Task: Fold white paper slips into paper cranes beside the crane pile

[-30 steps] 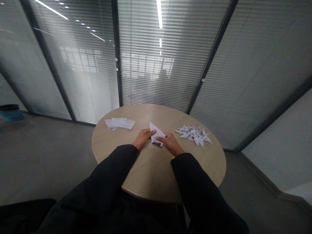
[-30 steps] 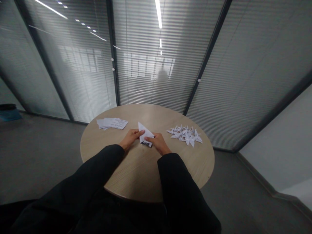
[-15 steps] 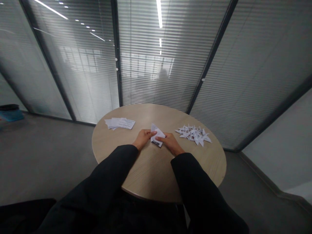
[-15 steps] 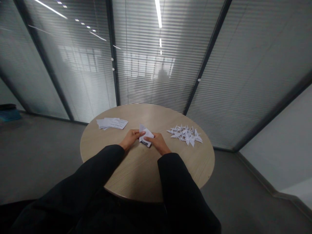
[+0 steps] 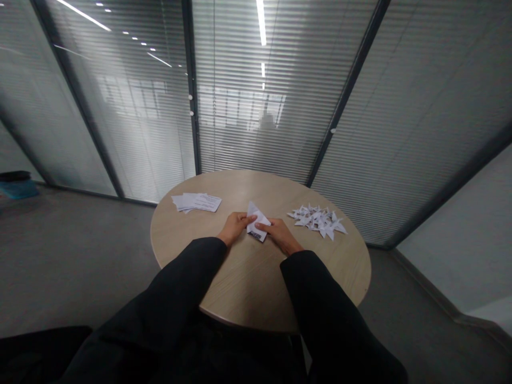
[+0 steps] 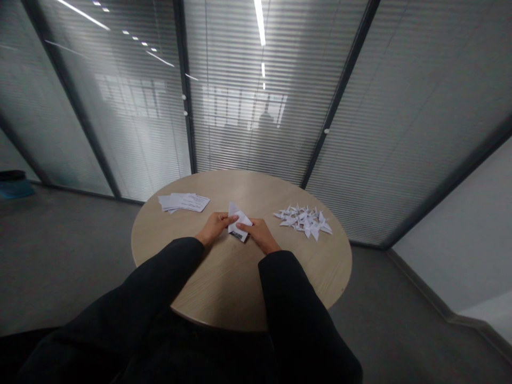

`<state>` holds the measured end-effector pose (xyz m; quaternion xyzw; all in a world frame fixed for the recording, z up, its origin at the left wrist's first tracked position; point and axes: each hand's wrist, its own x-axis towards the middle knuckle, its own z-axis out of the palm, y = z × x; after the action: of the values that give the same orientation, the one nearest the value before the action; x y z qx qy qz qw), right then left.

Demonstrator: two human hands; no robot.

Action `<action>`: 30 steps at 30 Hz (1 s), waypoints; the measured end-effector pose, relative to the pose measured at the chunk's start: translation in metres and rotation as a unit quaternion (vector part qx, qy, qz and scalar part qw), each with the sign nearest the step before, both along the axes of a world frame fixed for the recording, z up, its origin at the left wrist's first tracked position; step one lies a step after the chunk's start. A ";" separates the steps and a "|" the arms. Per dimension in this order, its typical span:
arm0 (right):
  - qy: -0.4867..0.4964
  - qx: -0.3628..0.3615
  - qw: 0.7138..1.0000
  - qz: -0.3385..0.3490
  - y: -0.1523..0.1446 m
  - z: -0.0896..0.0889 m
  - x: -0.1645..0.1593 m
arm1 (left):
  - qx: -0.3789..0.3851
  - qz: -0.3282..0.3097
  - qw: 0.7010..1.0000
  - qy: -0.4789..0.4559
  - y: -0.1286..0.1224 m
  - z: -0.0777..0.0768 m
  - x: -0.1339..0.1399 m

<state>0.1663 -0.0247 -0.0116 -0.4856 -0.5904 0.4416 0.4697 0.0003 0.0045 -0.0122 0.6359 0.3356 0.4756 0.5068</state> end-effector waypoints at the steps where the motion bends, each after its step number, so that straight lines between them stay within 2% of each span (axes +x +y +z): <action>1: -0.002 0.000 1.000 -0.003 0.000 0.000 0.000 | -0.008 -0.003 1.000 -0.003 0.000 0.000 0.000; 8: 0.009 0.019 0.999 -0.033 0.000 0.001 0.002 | -0.083 -0.058 0.994 -0.028 -0.004 0.001 0.001; 18: 0.015 0.036 0.998 -0.047 -0.002 0.003 0.000 | -0.021 -0.031 0.999 0.018 0.005 -0.006 -0.001; 25: 0.045 0.044 0.995 -0.082 -0.004 0.007 0.002 | -0.077 -0.089 0.992 -0.039 0.001 -0.001 0.001; 30: 0.052 0.046 0.995 -0.078 -0.004 0.006 0.000 | -0.048 -0.068 0.996 -0.018 0.005 -0.003 0.001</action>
<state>0.1661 -0.0282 -0.0057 -0.4843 -0.5452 0.4010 0.5545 0.0010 0.0098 -0.0156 0.6239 0.3047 0.4345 0.5737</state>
